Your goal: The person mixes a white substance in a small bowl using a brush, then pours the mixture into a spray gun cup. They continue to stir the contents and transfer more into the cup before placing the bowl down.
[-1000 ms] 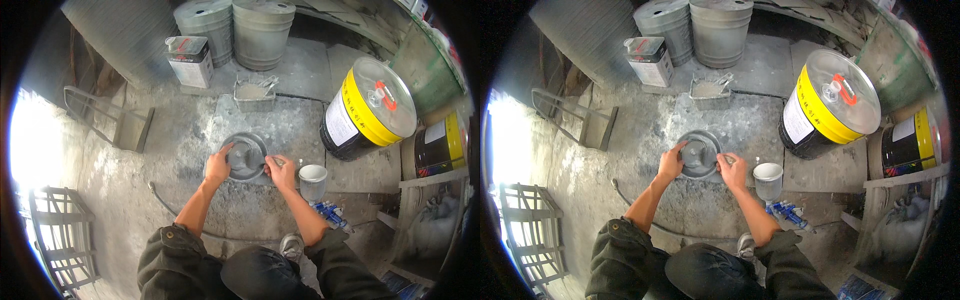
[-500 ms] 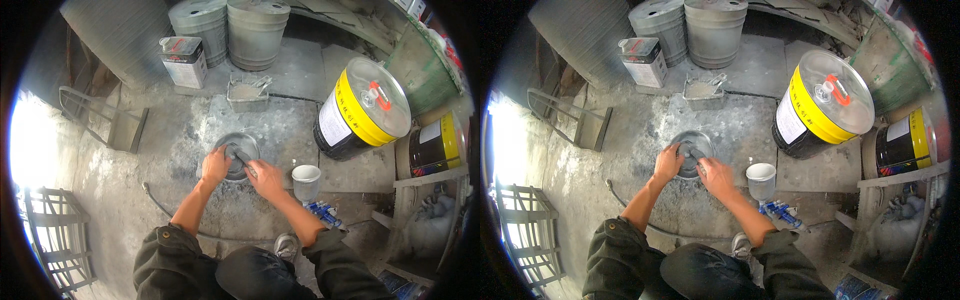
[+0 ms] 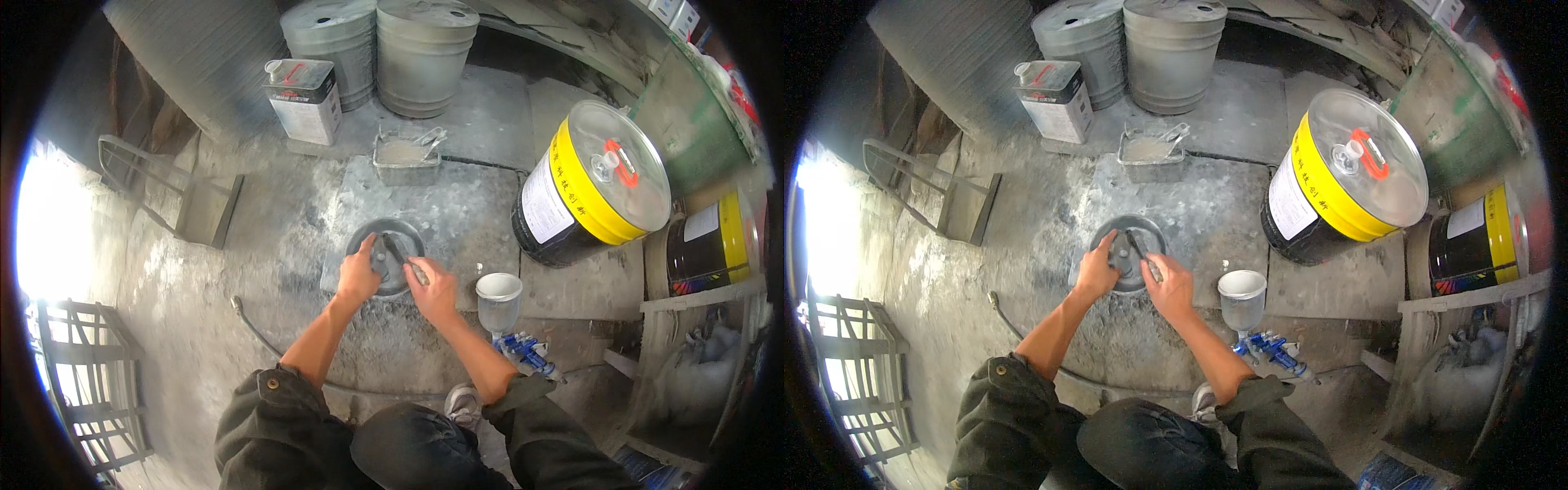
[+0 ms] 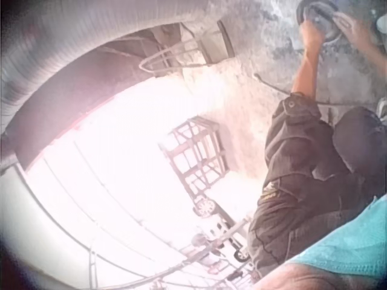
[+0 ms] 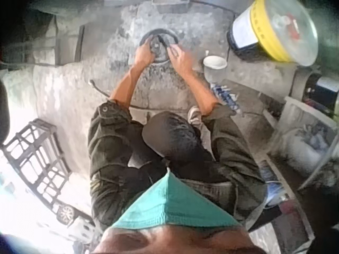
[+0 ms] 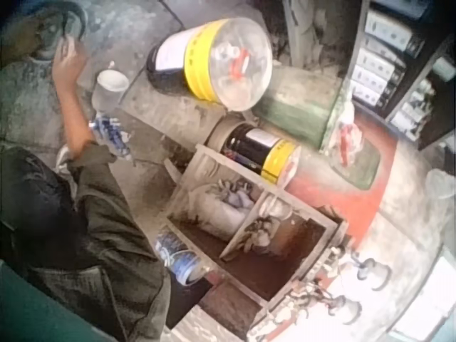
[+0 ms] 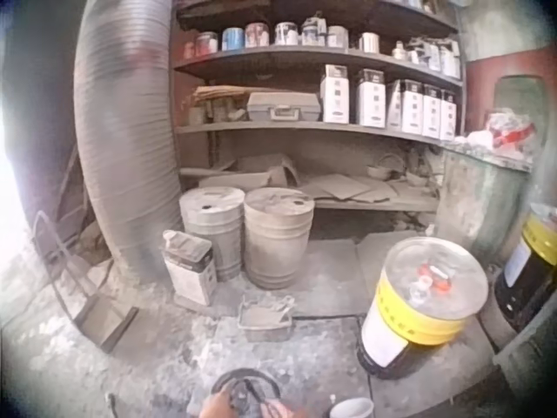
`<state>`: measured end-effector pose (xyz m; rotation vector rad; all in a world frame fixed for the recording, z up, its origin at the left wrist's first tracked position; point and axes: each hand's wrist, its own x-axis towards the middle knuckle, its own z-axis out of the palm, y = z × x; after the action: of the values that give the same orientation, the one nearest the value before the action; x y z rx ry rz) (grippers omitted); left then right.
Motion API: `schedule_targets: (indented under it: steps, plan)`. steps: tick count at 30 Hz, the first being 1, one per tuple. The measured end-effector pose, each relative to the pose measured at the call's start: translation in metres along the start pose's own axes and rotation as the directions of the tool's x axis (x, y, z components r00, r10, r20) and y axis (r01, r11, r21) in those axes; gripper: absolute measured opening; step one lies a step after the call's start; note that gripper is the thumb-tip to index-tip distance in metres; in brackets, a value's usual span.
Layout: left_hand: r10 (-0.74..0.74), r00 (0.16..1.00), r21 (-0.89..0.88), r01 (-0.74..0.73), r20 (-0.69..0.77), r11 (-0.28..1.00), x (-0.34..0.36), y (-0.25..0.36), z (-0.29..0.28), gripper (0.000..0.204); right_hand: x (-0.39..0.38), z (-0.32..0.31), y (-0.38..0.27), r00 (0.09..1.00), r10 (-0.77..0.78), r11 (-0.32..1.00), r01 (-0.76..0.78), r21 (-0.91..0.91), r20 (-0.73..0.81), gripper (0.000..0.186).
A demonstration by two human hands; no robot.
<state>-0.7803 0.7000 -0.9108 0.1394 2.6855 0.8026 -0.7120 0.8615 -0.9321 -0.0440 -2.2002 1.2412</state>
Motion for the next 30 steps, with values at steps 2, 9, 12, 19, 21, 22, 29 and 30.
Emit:
schedule_targets:
  steps: [2,9,12,19,21,22,29,30]
  plan:
    - [0.007,1.000,-0.017,-0.007,-0.025,1.000,-0.002,0.001,0.001,0.090,-0.006,-0.003,0.005,0.991,0.102,0.994,-0.099,-0.039,0.083,0.024]
    - [0.029,0.994,-0.019,-0.031,-0.101,0.999,-0.007,-0.001,0.005,0.088,0.016,-0.008,0.005,0.399,0.868,0.280,-0.885,0.371,0.296,0.023]
    - [0.029,0.993,-0.058,-0.036,-0.115,0.998,-0.006,0.000,0.001,0.079,0.012,-0.006,0.003,0.453,0.844,0.343,-0.868,0.359,0.287,0.022]
    - [0.001,0.997,0.029,0.001,-0.080,1.000,0.010,-0.025,0.004,0.071,-0.006,-0.007,-0.009,0.957,-0.043,0.980,0.095,-0.172,0.286,0.016]
    - [0.038,0.994,-0.009,-0.039,-0.106,0.999,0.011,-0.031,0.009,0.071,-0.006,-0.006,-0.013,0.961,-0.054,0.985,0.096,-0.144,0.270,0.015]
    - [0.111,0.982,-0.056,-0.121,-0.154,0.991,0.008,-0.033,0.013,0.071,-0.005,-0.004,-0.012,0.973,0.031,0.992,-0.002,-0.123,0.228,0.014]
    - [0.111,0.972,-0.080,-0.130,-0.207,0.988,0.013,-0.045,0.003,0.065,0.012,-0.010,-0.025,0.597,0.706,0.532,-0.802,0.270,0.382,0.018]
    - [0.123,0.974,-0.039,-0.132,-0.191,0.990,0.013,-0.042,0.002,0.062,0.010,-0.009,-0.026,0.612,0.693,0.570,-0.789,0.232,0.381,0.017]
